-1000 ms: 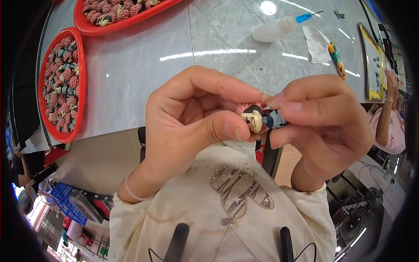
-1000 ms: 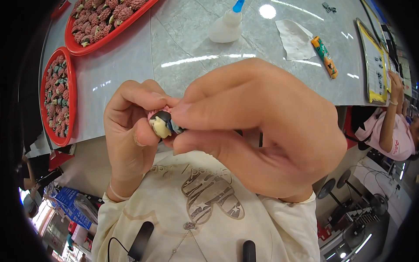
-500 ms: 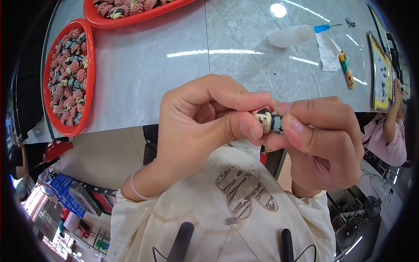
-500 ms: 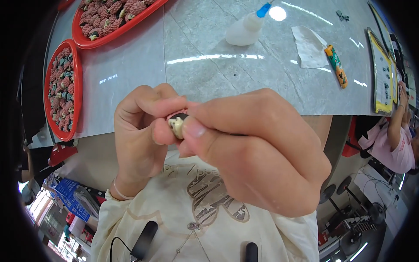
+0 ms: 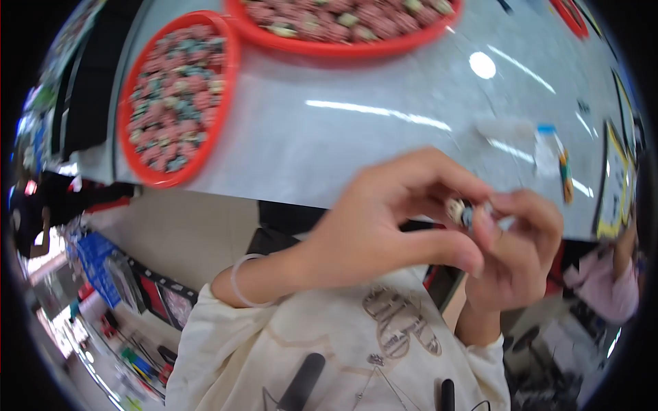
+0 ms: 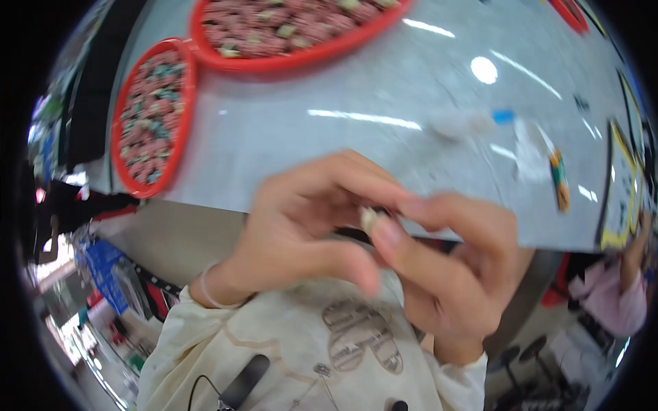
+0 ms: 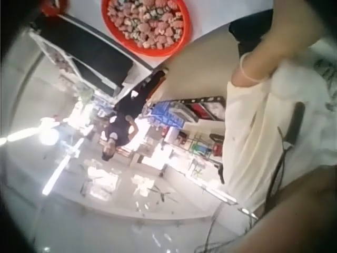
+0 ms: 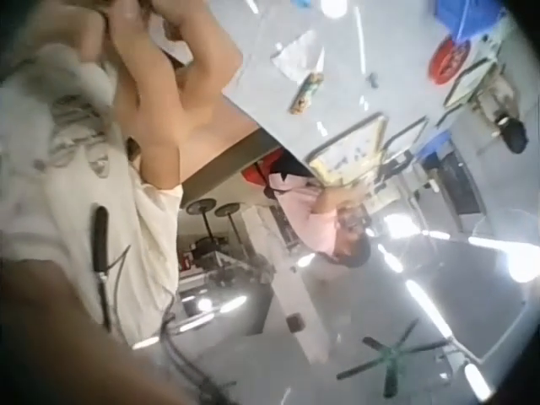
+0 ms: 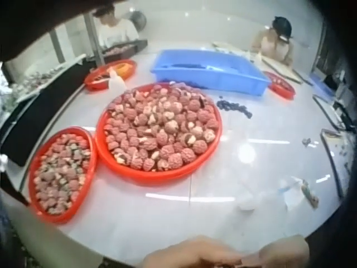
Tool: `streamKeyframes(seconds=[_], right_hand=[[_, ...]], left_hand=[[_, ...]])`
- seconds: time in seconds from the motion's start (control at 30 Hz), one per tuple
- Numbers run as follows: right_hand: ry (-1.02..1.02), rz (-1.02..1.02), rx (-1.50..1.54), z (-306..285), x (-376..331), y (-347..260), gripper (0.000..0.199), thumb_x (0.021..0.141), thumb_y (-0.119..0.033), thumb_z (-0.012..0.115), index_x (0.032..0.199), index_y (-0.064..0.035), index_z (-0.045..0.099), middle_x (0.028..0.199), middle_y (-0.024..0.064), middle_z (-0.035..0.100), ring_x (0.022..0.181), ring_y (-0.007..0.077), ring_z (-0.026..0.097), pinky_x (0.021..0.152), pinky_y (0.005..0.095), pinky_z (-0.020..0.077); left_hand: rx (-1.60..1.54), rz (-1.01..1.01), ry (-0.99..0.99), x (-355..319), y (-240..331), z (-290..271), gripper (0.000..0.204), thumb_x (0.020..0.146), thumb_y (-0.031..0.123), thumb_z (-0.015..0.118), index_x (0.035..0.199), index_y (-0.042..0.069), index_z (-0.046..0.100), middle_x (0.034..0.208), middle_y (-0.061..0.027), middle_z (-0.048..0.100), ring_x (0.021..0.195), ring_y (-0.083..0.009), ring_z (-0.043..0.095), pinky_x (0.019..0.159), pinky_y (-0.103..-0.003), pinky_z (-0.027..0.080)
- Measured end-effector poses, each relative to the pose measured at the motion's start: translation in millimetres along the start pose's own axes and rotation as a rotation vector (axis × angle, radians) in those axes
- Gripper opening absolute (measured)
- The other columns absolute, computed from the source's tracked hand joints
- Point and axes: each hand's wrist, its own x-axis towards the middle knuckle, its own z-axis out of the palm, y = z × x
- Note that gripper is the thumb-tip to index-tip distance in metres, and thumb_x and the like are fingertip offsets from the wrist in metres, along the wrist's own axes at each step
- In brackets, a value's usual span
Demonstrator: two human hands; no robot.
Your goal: The person applies glue to figurine heads using a needle-tip bottle, attaches figurine body parts to them by hand, and places the assembled pieces into a tray.
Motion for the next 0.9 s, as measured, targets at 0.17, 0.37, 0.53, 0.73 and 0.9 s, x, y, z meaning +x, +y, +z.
streamKeyframes(seconds=[0.17,0.37,0.53,0.73,0.9], right_hand=[[0.045,0.038,0.015,0,-5,-8,0.015,0.072,-0.016,0.061,0.084,-0.007,0.062,0.093,0.0129,0.049,0.077,0.0195,0.048,0.057,0.024,0.0382],[0.085,0.206,0.049,-8,-9,6,0.013,0.075,-0.013,0.057,0.081,-0.0016,0.059,0.088,0.0122,0.05,0.074,0.0192,0.047,0.057,0.0234,0.0343],[0.051,0.215,0.096,-3,-7,10,0.013,0.069,0.001,0.055,0.081,-0.0004,0.059,0.075,0.0107,0.052,0.065,0.0172,0.046,0.052,0.0226,0.0334],[0.059,0.284,0.115,-7,-12,12,0.016,0.065,0.006,0.055,0.08,0.0003,0.059,0.07,0.0089,0.053,0.061,0.0157,0.045,0.051,0.0225,0.034],[0.066,0.294,0.137,-8,-15,15,0.015,0.065,0.007,0.055,0.079,0.001,0.059,0.069,0.009,0.053,0.059,0.0154,0.046,0.05,0.0217,0.0343]], left_hand=[[0.3,0.127,0.049,-1,40,-28,0.026,0.072,0.0,0.06,0.096,-0.005,0.052,0.092,-0.0106,0.053,0.083,-0.0139,0.052,0.072,-0.025,0.043],[1.296,0.249,0.588,-29,107,-100,0.022,0.072,0.004,0.059,0.093,0.003,0.055,0.094,-0.0059,0.053,0.077,-0.0114,0.054,0.065,-0.023,0.043],[2.064,0.294,0.441,-35,126,-105,0.022,0.074,0.017,0.057,0.09,0.003,0.057,0.099,-0.0103,0.052,0.09,-0.0261,0.05,0.077,-0.032,0.04],[2.08,0.101,0.711,-32,132,-109,0.027,0.078,0.02,0.052,0.101,0.006,0.05,0.095,-0.0125,0.051,0.087,-0.0298,0.05,0.074,-0.037,0.04],[2.098,0.142,0.495,-25,132,-109,0.023,0.079,0.017,0.049,0.099,0.004,0.05,0.095,-0.0118,0.05,0.085,-0.0298,0.051,0.074,-0.035,0.041]])
